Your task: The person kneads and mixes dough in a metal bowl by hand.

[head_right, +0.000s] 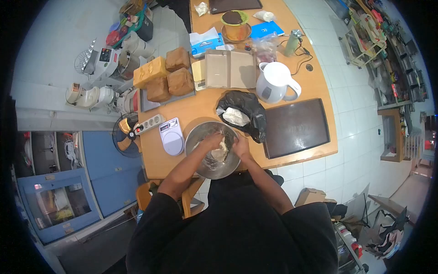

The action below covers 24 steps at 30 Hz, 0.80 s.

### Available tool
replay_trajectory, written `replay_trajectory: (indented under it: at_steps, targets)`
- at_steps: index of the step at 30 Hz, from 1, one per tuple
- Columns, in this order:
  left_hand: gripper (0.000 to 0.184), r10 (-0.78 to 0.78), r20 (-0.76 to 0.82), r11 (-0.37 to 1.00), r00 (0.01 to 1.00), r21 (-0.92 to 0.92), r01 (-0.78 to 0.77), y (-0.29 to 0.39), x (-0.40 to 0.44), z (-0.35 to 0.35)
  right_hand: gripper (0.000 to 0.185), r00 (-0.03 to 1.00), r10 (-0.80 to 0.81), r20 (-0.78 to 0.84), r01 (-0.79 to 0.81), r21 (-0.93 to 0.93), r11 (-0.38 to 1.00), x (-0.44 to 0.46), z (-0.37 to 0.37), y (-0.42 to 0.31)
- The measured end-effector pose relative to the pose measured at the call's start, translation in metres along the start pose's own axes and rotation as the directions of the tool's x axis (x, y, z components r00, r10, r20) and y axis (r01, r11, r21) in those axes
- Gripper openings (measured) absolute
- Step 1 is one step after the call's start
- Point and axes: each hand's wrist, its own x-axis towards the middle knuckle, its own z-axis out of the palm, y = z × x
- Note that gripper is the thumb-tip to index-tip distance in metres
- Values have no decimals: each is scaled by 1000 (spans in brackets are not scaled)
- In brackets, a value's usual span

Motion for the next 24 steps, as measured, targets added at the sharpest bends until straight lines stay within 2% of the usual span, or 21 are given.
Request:
replay_trajectory:
  at_steps: [2,3,5,6,8,10,12,15,17,21,24]
  targets:
    - [52,-17,271,989,962,-140,57,0,7,-5,32,1000,-6,-9,5,-49,999,-3,-1,-5]
    - [52,-17,276,989,961,-134,56,-5,10,5,30,1000,11,1,-11,-95,995,-4,-2,-10]
    - [52,10,145,956,989,-292,33,-24,21,29,29,1000,27,3,-26,-135,991,0,-6,-19]
    - [52,11,152,957,988,-288,33,-24,17,22,28,1000,21,-16,-24,-157,987,-1,-7,-22]
    - [52,-53,-21,940,998,-339,43,-19,5,-8,28,999,16,-43,-24,-178,984,2,-8,-22]
    - [51,-68,-51,941,996,-334,47,-9,-5,-27,38,1000,11,2,-10,-226,974,9,-8,-17]
    - [50,-87,-77,942,993,-330,57,-5,-10,-36,39,1000,21,-11,-23,-241,970,14,-5,-15]
    - [49,-21,-69,963,997,-269,2,-14,-7,-43,40,1000,21,-19,-26,-273,962,18,-1,-16]
    - [45,-10,-160,954,987,-296,-38,-27,1,-32,40,1000,17,-17,-21,-296,955,18,-2,-16]
    - [40,-21,-195,956,981,-290,-37,-20,-11,-51,42,999,39,-5,-39,-275,961,21,-4,-19]
    - [35,17,-280,937,960,-331,-113,-21,-18,-55,46,998,65,-27,-70,-274,959,26,-4,-15]
